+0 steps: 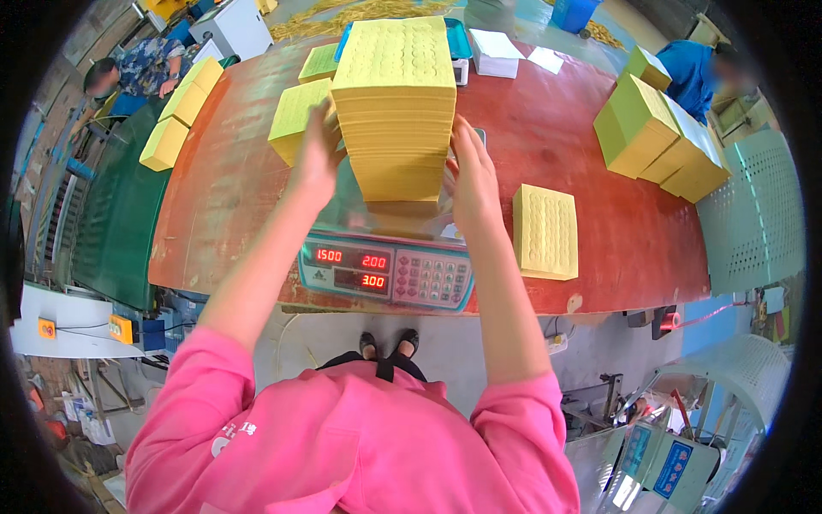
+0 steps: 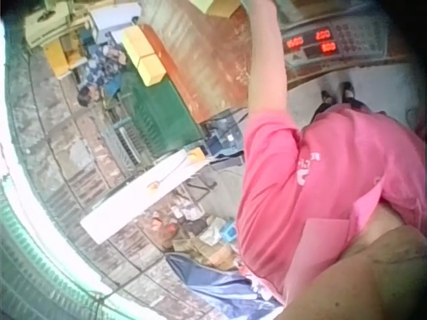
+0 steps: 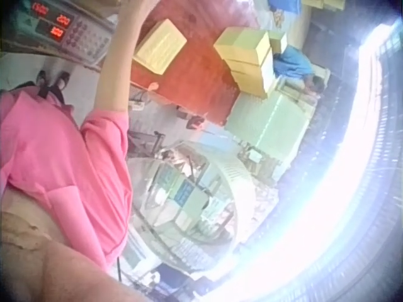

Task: The recorder is weighing stacks of yellow textured paper sheets on a digital scale and organizing them on a workbench.

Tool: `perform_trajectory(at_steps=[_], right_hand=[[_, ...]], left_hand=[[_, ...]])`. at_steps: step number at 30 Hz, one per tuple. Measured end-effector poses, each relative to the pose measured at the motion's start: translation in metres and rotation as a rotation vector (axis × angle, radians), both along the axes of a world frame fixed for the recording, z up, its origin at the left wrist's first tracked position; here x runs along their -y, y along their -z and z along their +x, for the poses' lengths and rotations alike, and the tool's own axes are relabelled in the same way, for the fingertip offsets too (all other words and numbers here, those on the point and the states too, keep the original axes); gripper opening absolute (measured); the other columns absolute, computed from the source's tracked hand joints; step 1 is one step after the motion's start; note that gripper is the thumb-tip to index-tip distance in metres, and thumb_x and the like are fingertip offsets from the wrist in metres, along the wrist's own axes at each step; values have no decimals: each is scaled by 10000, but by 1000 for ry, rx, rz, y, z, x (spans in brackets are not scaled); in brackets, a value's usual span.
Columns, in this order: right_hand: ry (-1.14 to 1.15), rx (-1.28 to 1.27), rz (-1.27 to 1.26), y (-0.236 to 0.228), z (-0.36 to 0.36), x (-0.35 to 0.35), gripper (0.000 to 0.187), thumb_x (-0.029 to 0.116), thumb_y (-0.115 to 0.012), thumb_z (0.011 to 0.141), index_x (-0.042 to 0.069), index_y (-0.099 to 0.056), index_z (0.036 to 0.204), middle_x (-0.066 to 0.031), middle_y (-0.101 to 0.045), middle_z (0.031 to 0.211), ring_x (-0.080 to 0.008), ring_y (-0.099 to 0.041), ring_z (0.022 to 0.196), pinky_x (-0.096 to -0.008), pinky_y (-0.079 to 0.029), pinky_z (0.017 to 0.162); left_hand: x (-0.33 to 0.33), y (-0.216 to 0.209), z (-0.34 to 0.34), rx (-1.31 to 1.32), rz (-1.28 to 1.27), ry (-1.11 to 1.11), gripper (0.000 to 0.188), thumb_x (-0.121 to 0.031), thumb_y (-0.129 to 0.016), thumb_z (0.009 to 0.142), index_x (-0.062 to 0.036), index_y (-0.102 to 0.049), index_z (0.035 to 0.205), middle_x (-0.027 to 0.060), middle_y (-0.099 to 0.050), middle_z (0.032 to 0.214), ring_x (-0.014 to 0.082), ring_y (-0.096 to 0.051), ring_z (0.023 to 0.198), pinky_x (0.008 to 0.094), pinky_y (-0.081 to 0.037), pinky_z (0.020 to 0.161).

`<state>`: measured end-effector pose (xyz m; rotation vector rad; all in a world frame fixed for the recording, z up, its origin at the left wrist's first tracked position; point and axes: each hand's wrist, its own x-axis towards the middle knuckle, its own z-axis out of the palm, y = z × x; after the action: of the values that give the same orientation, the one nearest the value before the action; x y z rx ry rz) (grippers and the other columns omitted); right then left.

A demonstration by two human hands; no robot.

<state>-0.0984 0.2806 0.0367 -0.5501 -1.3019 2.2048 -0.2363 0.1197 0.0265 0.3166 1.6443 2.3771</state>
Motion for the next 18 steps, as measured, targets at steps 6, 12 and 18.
perform_trajectory(at_steps=[6, 12, 18], right_hand=[[63, 36, 41, 38, 147, 40, 355, 146, -438, 991, -7, -533, 1296, -129, -606, 1207, -238, -612, 1047, -367, -480, 900], [41, 200, -271, 84, 203, 115, 296, 106, -438, 981, -19, -571, 1214, -111, -659, 1023, -218, -654, 908, -341, -519, 824], [-18, 179, -303, 88, 198, 169, 235, 92, -463, 988, -3, -625, 1129, -95, -678, 954, -187, -656, 849, -303, -524, 777]], left_hand=[[160, 40, 75, 41, -125, 42, 367, -313, -508, 985, -3, -578, 1168, 158, -660, 1080, 251, -663, 957, 339, -510, 830], [256, 99, 131, 428, -271, -67, 276, -271, -533, 968, -18, -601, 1054, 122, -668, 935, 215, -665, 839, 333, -517, 751], [245, 90, 135, 376, -261, 76, 269, -257, -512, 975, -19, -602, 1063, 118, -665, 953, 199, -651, 856, 323, -517, 760]])
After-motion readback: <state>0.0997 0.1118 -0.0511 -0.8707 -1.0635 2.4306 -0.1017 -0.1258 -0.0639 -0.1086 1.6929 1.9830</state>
